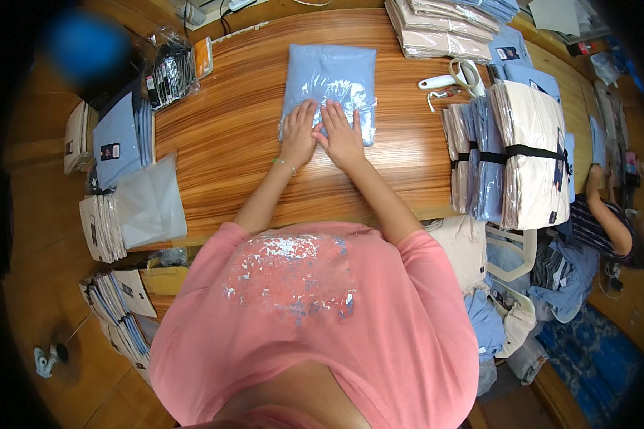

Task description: The person tapes a small tag onto a pair of beige trousers, folds the trousers, and then places a blue collared shirt over a cardboard guide, folds it, and seals it in a plastic bag.

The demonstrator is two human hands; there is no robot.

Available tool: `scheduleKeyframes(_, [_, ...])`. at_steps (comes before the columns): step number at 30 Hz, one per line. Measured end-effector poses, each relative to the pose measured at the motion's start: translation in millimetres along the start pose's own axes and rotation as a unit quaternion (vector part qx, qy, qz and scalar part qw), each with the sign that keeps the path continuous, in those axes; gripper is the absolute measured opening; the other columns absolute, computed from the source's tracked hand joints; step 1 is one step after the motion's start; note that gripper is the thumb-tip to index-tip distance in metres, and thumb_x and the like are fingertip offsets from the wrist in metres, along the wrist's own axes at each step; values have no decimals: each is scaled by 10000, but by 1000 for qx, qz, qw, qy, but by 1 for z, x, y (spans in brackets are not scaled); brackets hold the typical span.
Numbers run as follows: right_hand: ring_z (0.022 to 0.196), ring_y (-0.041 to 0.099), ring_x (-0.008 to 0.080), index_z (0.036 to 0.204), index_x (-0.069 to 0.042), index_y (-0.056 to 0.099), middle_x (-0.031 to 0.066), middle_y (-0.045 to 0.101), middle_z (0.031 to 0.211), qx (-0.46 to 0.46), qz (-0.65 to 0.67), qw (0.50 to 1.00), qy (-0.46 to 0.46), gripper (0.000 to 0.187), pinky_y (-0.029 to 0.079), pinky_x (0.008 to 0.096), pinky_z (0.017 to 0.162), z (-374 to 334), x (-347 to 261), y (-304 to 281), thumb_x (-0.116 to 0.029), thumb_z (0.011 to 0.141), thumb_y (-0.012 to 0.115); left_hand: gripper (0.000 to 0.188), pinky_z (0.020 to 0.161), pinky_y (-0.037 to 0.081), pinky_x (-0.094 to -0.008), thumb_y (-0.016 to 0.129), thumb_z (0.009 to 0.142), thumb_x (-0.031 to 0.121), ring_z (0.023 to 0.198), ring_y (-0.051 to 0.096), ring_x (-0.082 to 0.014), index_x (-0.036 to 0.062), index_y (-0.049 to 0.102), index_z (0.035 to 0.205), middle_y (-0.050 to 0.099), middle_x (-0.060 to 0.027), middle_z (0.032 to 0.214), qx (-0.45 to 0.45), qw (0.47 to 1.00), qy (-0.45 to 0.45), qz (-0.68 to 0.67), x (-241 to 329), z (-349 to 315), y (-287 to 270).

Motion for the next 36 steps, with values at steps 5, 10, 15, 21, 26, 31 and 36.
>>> scheduleKeyframes(5, [1387,179,189,1422,-90,260,72,224,1495,2,-19,998,63,698,103,532,1099,-16,40,-4,-540,901,374,795,1055,215,-518,584,798,531,1299,295,-335,13,337,1347,327,-196,1393,-36,993,-107,-23,-37,-7,4])
scheduleKeyframes(10, [1388,155,286,1404,25,229,189,205,1478,51,16,990,128,890,87,542,1093,-24,60,-4,-619,830,452,787,1076,179,-520,567,820,523,1346,231,-334,16,316,1368,267,-199,1441,-42,994,-105,8,-35,-13,8])
scheduleKeyframes(15, [1385,161,295,1397,39,234,207,205,1472,16,16,990,137,892,80,541,1093,-22,62,-4,-602,827,477,754,1075,173,-530,556,840,499,1355,218,-339,21,316,1372,259,-205,1448,-55,994,-98,-2,-34,-13,11])
scheduleKeyframes(21, [1369,209,301,1398,6,258,191,241,1464,20,258,951,171,746,100,527,1094,-18,93,-19,-457,869,507,605,1038,277,-440,558,878,390,1269,354,-308,-3,406,1312,380,-191,1372,41,956,-211,-202,-96,-10,-10])
scheduleKeyframes(26, [1335,269,313,1356,-20,354,184,306,1428,46,155,975,152,624,161,509,1081,-30,87,-24,-363,870,541,461,800,462,-326,605,868,282,903,588,-215,-27,520,1199,625,-128,1008,19,891,-325,-318,-115,-1,-2])
scheduleKeyframes(31, [1030,531,318,1239,-6,482,155,560,1107,133,208,933,263,486,405,414,874,-38,101,-40,-256,837,594,230,596,461,-245,641,845,164,659,566,-114,-13,623,992,646,-59,780,-36,858,-365,-359,-137,-5,23])
scheduleKeyframes(36, [615,569,177,901,11,635,67,614,674,85,470,812,336,184,434,294,567,-28,157,9,-139,794,642,134,563,455,-230,646,833,133,628,575,-103,3,617,843,643,-60,747,50,849,-331,-409,-137,3,20])
Point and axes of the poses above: each hand's wrist, its own z-axis towards the middle knuckle, its own y-axis out of the palm, x = y × z, the point moved 9 cm from there along z, towards the middle knuckle
